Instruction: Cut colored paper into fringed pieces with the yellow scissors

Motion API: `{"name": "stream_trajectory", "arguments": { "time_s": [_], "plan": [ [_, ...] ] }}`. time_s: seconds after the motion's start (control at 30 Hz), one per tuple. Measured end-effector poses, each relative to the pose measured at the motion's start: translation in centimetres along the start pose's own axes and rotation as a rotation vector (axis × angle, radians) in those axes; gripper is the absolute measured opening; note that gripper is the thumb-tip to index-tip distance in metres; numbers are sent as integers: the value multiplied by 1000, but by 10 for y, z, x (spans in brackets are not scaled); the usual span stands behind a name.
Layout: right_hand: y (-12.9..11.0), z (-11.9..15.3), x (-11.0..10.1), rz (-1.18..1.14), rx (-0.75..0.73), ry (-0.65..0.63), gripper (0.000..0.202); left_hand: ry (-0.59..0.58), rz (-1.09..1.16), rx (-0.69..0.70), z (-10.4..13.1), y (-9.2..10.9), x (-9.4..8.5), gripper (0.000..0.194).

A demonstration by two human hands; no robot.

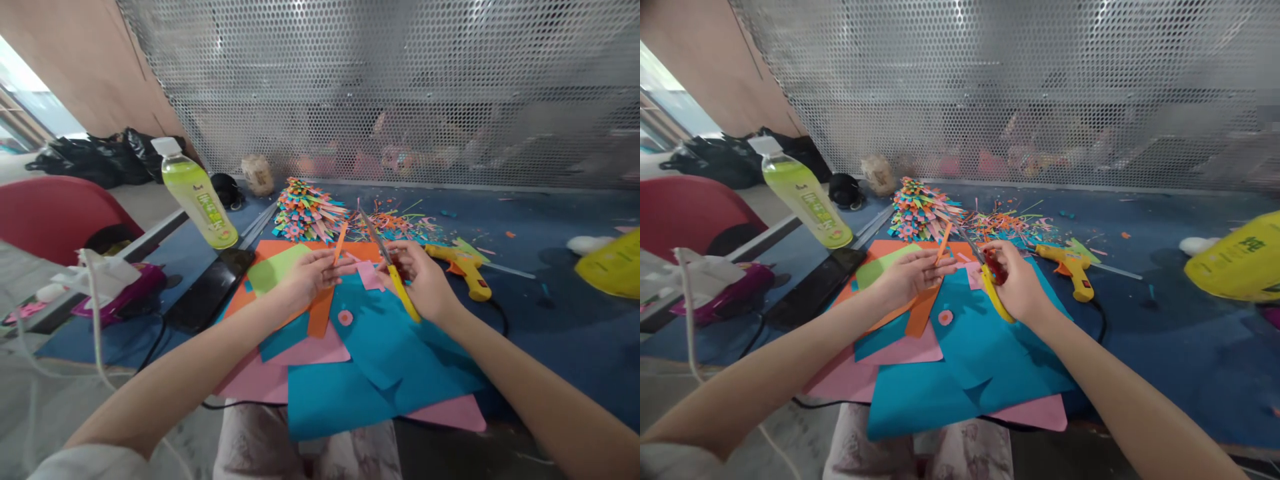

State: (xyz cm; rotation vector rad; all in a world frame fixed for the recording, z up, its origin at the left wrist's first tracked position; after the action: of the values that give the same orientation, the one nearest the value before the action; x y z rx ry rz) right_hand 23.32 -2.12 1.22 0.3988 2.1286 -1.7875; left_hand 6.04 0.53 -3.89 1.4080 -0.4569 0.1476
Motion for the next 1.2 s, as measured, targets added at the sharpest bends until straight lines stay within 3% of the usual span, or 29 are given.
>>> {"name": "stream_trajectory", "arguments": {
  "time_s": [0.2,0.33,0.47,0.8,1.2],
  "plan": [
    [-4,4,0,125,6,-13,38,-27,-75,210,0,27,1,10],
    [-1,3,-2,214,47,-34,40,-16,-146,321,-2,39,-7,21],
    [3,3,0,236,78,-83,36,-47,-225,396,2,47,-4,24],
    [1,13,12,160,171,-205,34,-129,-314,369,11,50,9,20],
    [-3,14,13,246,161,-192,30,-169,-404,373,7,47,7,14]
  ]
}}
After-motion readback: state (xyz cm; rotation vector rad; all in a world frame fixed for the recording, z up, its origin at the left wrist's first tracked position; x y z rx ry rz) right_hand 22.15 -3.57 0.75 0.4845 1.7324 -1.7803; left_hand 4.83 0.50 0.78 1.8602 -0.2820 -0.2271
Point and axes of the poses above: each hand's wrist, its own z-axis away from the middle knuckle, its own x-axis out of the palm, y = z × x, the point moved 9 cm from there along -z, towards the middle knuckle, and after that the axes turned 10 degrees about x, right-handed, at the moved point
